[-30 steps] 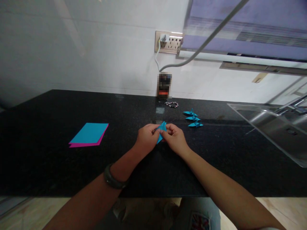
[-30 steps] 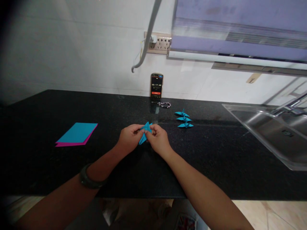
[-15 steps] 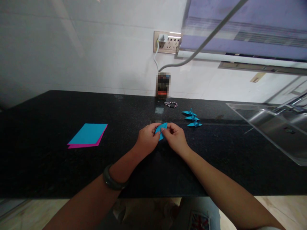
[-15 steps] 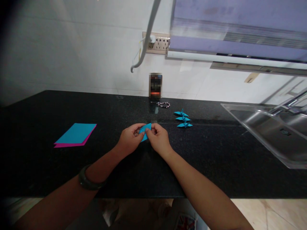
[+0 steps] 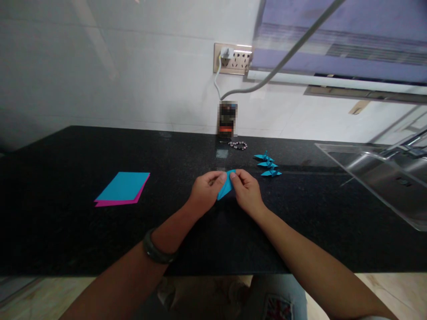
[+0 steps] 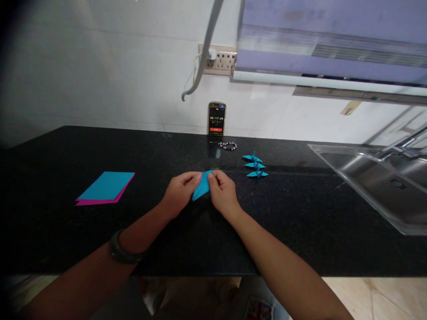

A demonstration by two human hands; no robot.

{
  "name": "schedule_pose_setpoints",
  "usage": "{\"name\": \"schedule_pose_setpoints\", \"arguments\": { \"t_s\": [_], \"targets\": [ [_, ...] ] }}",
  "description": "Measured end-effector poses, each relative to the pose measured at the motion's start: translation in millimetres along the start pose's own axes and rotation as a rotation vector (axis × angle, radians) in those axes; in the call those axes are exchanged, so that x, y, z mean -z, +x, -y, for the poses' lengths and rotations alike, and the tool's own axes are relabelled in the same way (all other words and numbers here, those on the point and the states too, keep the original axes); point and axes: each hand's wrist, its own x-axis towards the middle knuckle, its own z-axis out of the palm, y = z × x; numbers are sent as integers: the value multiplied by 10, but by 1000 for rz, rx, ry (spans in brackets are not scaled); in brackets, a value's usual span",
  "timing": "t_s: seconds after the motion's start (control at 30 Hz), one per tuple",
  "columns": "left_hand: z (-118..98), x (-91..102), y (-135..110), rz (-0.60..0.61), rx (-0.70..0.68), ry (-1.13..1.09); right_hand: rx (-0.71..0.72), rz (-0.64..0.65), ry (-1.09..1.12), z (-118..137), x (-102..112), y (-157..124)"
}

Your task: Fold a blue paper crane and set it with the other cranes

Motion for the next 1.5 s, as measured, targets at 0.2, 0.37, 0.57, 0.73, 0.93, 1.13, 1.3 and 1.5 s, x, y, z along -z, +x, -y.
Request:
{"name": "schedule_pose_setpoints", "arguments": {
  "t_s": [0.2, 0.37, 0.57, 0.73, 0.93, 1.13, 1.3, 1.5],
  "targets": [
    [-38, 27, 28, 226, 435, -533, 41, -22, -8, 1, 5, -15],
    [-37, 40, 9, 282, 419, -512, 20, -50, -37, 22, 0, -29],
    [-15, 27, -7, 262, 280, -355, -58, -30, 22, 67, -10, -42],
    [-84, 18, -22, 164, 177, -171, -71, -16, 84, 33, -22, -38],
    [-71, 31, -14, 160, 148, -66, -12, -20, 34, 16, -13, -37],
    [4, 56, 10, 147, 100, 17, -15, -25, 7, -7, -7, -31],
    [3, 74, 16, 138, 53, 113, -17, -20, -9, -11, -8, -28],
    [-9, 94, 18, 125, -14, 238, 5, -20, -22, 1, 5, -30]
  ]
}}
